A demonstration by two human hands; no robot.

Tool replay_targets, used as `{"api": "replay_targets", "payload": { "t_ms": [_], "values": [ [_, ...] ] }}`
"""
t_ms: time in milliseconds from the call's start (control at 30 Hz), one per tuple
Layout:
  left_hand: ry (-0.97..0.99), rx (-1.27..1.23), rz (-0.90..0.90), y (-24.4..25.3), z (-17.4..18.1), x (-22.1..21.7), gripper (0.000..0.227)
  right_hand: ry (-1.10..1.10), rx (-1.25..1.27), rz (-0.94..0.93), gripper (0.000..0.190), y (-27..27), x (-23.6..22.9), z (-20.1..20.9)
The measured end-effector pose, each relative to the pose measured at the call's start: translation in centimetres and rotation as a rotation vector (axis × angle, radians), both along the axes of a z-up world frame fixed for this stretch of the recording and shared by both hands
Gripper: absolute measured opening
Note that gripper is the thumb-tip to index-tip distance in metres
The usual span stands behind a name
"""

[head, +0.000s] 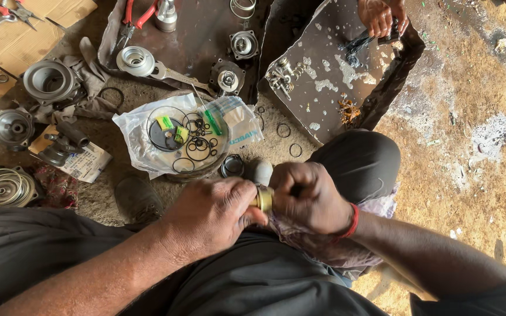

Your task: The person assembles a mechanical component by inserting a spring and a small metal piece into a cylindrical housing. They use a screwdriver to adjust internal parts and pliers to secure a clip, while other disassembled parts and tools are scattered on the floor.

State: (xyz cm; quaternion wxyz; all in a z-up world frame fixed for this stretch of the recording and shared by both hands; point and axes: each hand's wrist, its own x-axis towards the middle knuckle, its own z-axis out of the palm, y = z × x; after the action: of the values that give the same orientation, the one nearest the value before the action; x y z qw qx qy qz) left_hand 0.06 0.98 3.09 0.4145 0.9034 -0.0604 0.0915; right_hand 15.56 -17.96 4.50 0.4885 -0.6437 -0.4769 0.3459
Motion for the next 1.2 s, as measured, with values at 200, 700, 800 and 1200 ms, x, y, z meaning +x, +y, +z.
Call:
{"api": "replay_targets", "payload": {
  "t_ms": [200, 700, 800, 1200],
  "values": [
    [-0.464, 0.222, -0.022, 1.0, -1.0, 0.6, 0.027, 0.865, -0.312, -0.159, 0.018, 0.7, 0.6, -1.9],
    [0.229, -0.92, -0.105, 3.1, -5.4, 0.1, 0.031, 0.429, 0.079, -0.099, 0.035, -2.3, 2.2, 4.5],
    [0.367, -1.027, -0.142, 2.1, -5.9, 0.0, 0.036, -0.028, 0.177, 0.085, 0.04, -1.4, 1.0, 4.8],
    [-0.03, -0.714, -0.138, -2.0, -3.2, 0.2, 0.029, -1.123, 0.425, 0.205, 0.026, 2.4, 2.4, 2.1]
  ]
}}
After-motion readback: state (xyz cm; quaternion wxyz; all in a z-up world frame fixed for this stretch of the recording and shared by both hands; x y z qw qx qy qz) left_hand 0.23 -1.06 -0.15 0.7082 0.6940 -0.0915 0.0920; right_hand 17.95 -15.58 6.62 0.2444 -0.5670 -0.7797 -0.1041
